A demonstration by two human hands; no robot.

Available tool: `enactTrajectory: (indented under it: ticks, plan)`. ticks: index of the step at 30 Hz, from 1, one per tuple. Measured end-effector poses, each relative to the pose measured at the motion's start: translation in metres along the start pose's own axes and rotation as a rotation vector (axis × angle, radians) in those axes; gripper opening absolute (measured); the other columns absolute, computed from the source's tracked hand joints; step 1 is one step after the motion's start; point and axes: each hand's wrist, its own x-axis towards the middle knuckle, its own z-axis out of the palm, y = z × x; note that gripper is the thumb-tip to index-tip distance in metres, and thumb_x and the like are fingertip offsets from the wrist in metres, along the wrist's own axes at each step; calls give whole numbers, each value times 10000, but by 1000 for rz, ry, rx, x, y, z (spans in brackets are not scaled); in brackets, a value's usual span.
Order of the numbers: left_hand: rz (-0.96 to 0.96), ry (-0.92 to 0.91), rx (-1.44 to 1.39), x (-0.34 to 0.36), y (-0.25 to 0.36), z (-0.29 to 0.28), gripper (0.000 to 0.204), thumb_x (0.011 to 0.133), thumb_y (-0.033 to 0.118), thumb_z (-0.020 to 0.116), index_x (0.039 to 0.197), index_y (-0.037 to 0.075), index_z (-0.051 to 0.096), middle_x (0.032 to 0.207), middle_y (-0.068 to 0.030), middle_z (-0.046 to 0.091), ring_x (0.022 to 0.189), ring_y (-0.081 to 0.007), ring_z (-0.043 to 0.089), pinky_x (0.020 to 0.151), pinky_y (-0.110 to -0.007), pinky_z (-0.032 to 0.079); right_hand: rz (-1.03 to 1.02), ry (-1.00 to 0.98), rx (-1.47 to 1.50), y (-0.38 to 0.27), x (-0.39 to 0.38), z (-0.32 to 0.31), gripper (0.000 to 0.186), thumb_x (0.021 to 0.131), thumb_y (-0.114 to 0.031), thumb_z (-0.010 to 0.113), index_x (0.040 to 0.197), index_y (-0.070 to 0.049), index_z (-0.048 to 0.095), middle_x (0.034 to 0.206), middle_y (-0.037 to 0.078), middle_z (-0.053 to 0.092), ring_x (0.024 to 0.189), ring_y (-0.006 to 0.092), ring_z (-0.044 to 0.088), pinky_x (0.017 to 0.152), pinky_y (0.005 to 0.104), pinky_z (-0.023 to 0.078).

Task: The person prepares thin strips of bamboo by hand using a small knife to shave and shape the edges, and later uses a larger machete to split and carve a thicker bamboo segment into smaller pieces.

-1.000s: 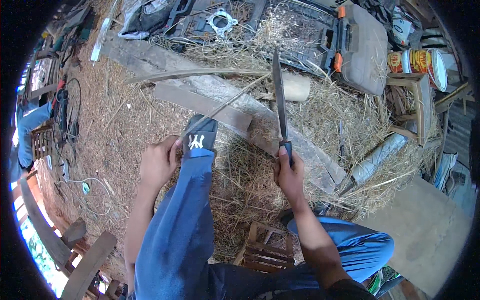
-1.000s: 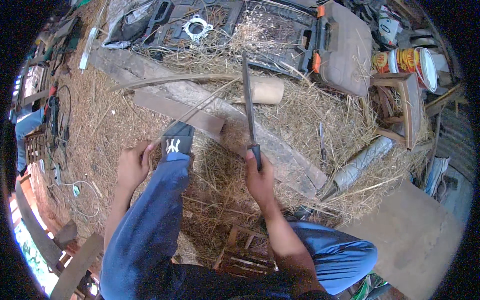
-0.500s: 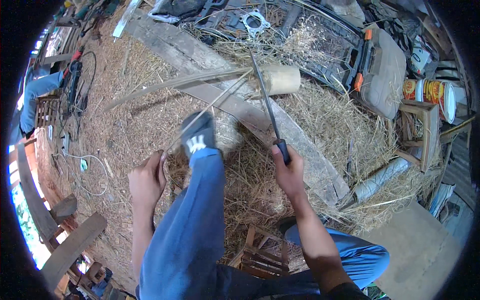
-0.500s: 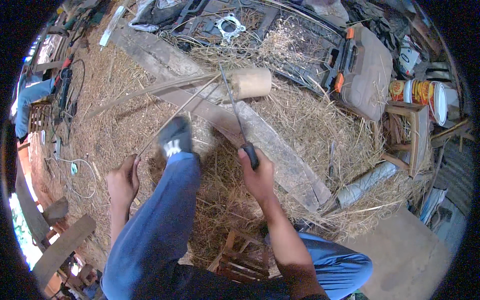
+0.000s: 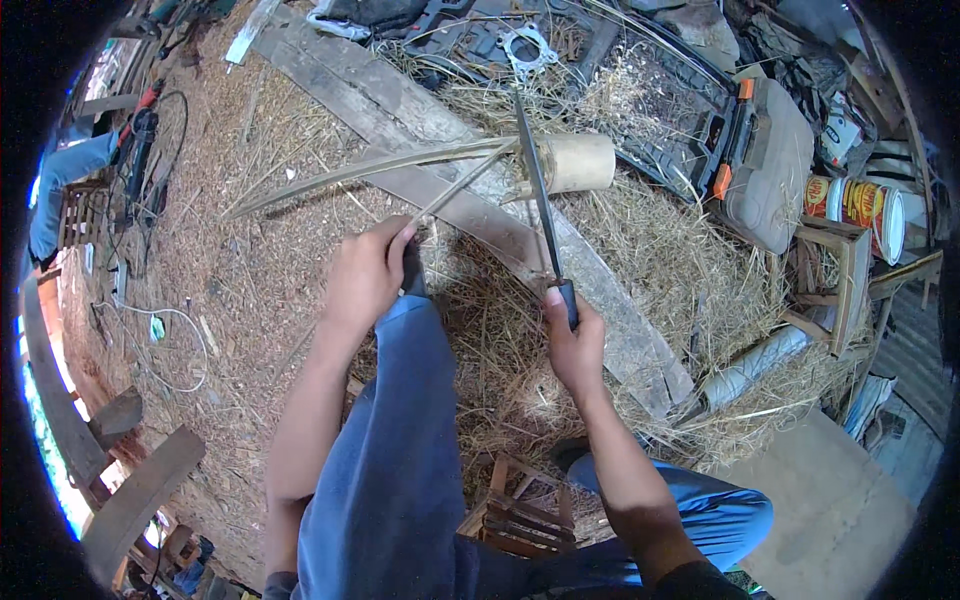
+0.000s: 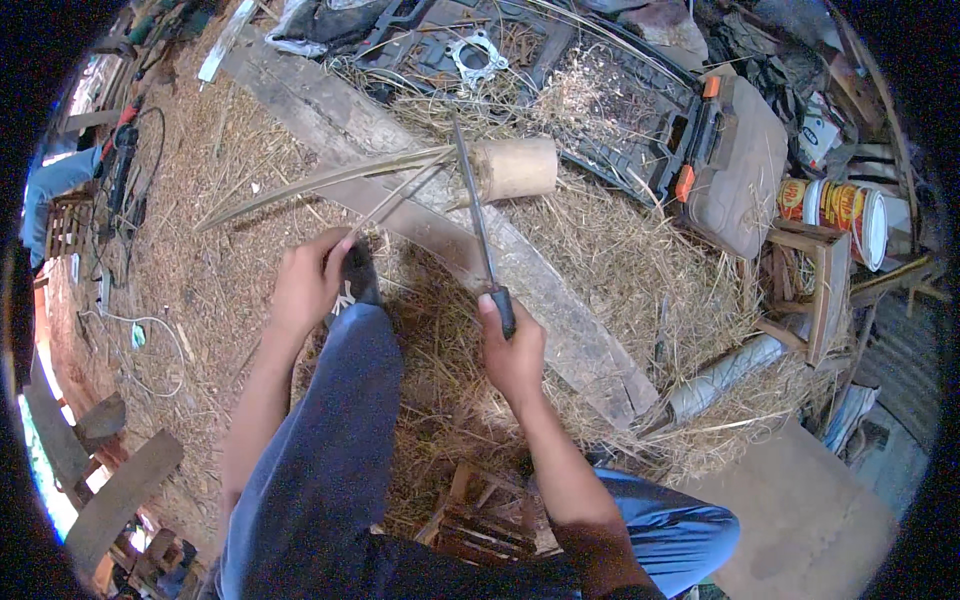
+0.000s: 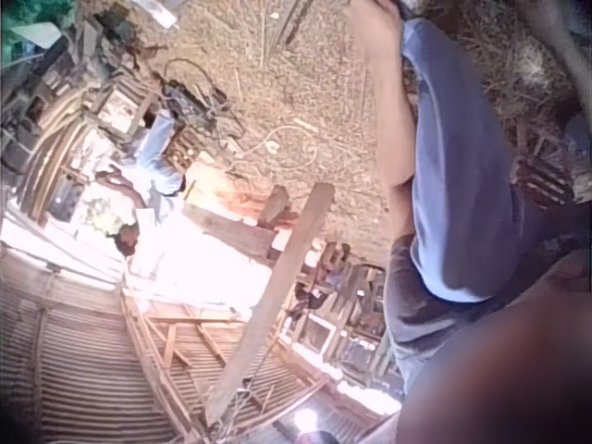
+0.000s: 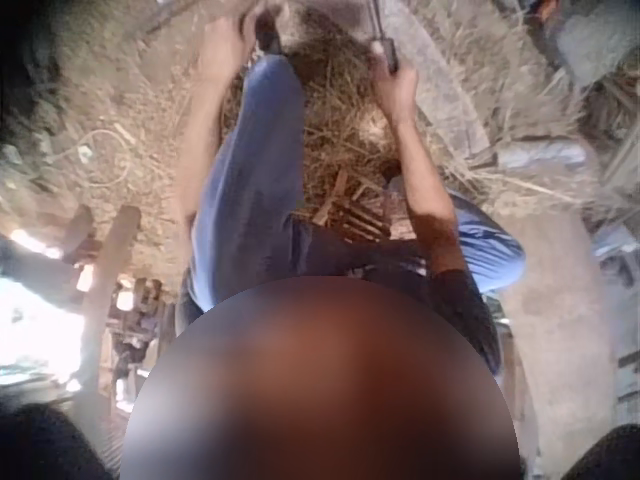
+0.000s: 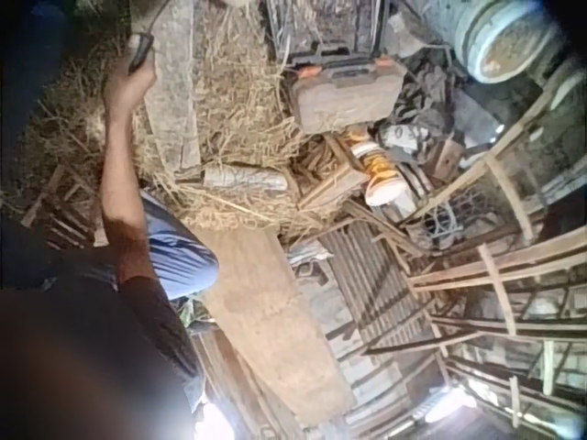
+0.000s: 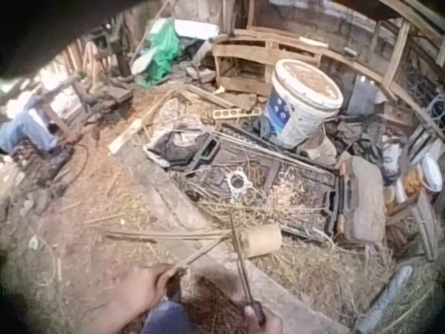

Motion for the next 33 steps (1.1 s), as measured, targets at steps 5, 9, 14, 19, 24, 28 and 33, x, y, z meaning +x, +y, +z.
enactTrajectory:
  ticks: [5, 9, 14, 19, 24, 28, 33]
  plan:
    - [53, 28, -61, -17, -3, 19, 222, 985, 219, 582, 1116, 127, 736, 926, -247, 694, 857, -452, 673, 759, -520, 549, -5, 90, 91, -3, -4, 7, 398, 1009, -361, 602, 1044, 24, 695, 681, 66, 587, 666, 126, 522, 629, 333, 464]
    - [73, 73, -45, -18, -13, 33, 232, 982, 208, 579, 1151, 141, 722, 928, -251, 692, 851, -453, 670, 752, -529, 543, -127, 173, 24, -17, 11, 14, 423, 1037, -389, 550, 834, -21, 599, 609, -46, 482, 541, 49, 431, 468, 256, 315]
    - [58, 62, -3, -14, -10, 29, 231, 985, 215, 571, 1150, 131, 710, 915, -250, 691, 847, -459, 666, 744, -538, 538, -207, 171, 226, -27, 11, 10, 371, 1011, -351, 582, 1111, -5, 674, 680, 86, 599, 628, 146, 554, 610, 339, 470]
    - [86, 82, 8, -11, -7, 35, 225, 983, 211, 571, 1141, 124, 706, 904, -248, 689, 834, -461, 665, 732, -541, 536, -410, 305, -90, -15, 32, 27, 348, 1002, -346, 591, 1005, -1, 640, 670, 155, 606, 629, 286, 646, 619, 396, 504]
    - [73, 85, 51, -4, -11, 40, 240, 990, 235, 565, 1159, 137, 705, 913, -242, 695, 834, -454, 672, 732, -545, 537, 203, -156, 461, -22, 41, -7, 467, 1037, -458, 515, 844, -38, 577, 563, 56, 514, 439, 193, 492, 464, 336, 413]
    - [52, 59, 43, -12, -19, 48, 241, 995, 236, 562, 1162, 132, 701, 931, -240, 698, 842, -452, 674, 734, -548, 535, 236, -136, 576, -57, 22, -21, 540, 1061, -525, 414, 828, -47, 505, 527, -11, 423, 357, 92, 341, 380, 274, 334]
    - [21, 35, 7, -15, -20, 50, 231, 1000, 231, 556, 1147, 121, 696, 950, -245, 696, 859, -453, 670, 739, -541, 534, -407, 138, 508, -83, 11, -15, 587, 1028, -565, 468, 861, -6, 526, 546, 17, 459, 423, 106, 423, 407, 264, 342]
